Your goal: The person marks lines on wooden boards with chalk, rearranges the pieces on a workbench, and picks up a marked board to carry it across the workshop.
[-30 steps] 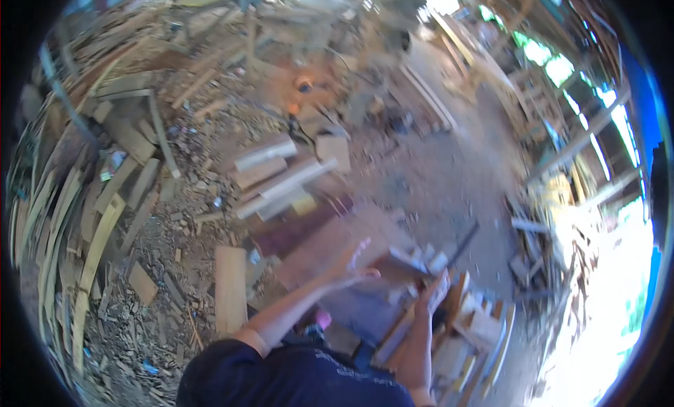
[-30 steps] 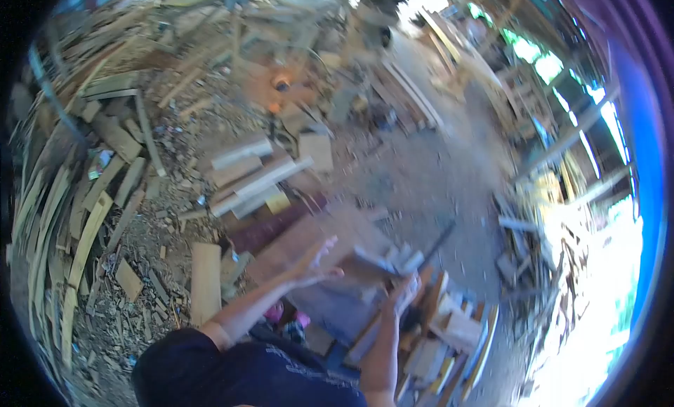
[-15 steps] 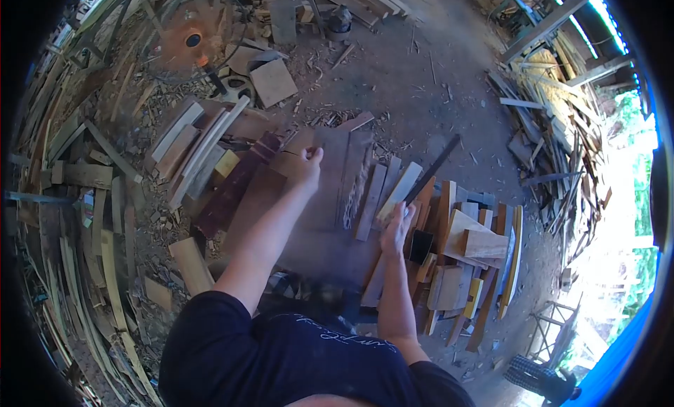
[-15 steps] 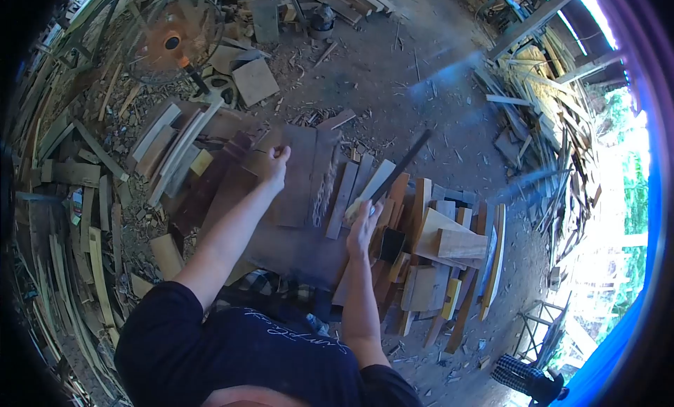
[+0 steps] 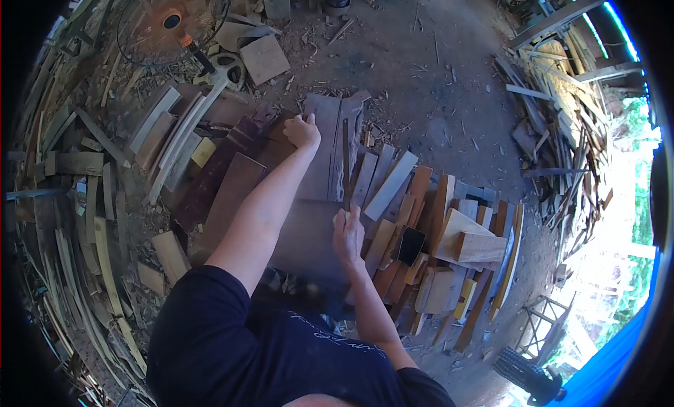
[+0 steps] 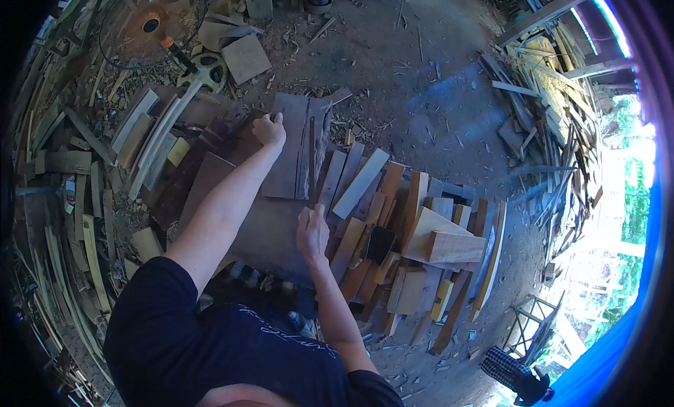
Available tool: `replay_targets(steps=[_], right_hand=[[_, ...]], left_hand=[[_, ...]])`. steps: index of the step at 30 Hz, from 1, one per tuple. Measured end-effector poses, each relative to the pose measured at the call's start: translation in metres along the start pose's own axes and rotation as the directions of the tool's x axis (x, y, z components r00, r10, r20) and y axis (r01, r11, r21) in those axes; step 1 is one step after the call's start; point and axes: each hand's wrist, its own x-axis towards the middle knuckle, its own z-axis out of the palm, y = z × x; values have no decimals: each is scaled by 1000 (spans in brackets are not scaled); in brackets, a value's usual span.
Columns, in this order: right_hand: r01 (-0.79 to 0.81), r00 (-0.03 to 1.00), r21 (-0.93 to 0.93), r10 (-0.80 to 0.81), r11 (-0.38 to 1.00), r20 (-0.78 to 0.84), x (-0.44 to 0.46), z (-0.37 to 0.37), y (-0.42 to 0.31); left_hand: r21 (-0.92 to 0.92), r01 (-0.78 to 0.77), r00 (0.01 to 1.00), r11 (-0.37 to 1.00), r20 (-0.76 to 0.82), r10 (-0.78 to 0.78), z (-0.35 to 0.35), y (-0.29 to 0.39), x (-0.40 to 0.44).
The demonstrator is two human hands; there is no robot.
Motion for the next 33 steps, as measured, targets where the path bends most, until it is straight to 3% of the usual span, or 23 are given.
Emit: replay_targets(steps=[1, 2, 4, 5, 7, 10, 23, 25, 33], right_hand=[[-1, 1000, 0, 1, 1000, 4, 3, 3, -1], [19, 1000, -86, -19, 996, 9, 7, 6, -2], [45, 999, -165, -43, 985, 16, 9, 12, -4], [26, 1000, -199, -23, 980, 14, 10, 15, -4], [5, 1000, -230, -3, 973, 9, 9, 18, -9], [-37, 997, -347, 58, 937, 52, 5, 17, -24], [-81, 992, -425, 115, 902, 57, 9, 22, -59], [-73, 991, -446, 116, 892, 69, 14, 24, -61], [-115, 984, -535, 171, 837, 55, 96, 53, -56]], left_hand=[[-43, -126, 989, 991, -80, 122, 7, -10, 2], [-40, -125, 989, 991, -83, 121, 11, -22, 3], [-105, -521, 846, 847, -196, 496, 7, -38, -1], [-101, -524, 844, 846, -199, 498, -1, -45, -10], [48, -551, 835, 833, 35, 550, -35, -49, -44], [179, -575, 818, 798, 158, 554, -58, -66, -70], [187, -611, 792, 769, 126, 598, -45, -67, -64], [285, -611, 790, 738, 168, 589, -48, -63, -64], [221, -587, 809, 779, 157, 566, -53, -57, -64]])
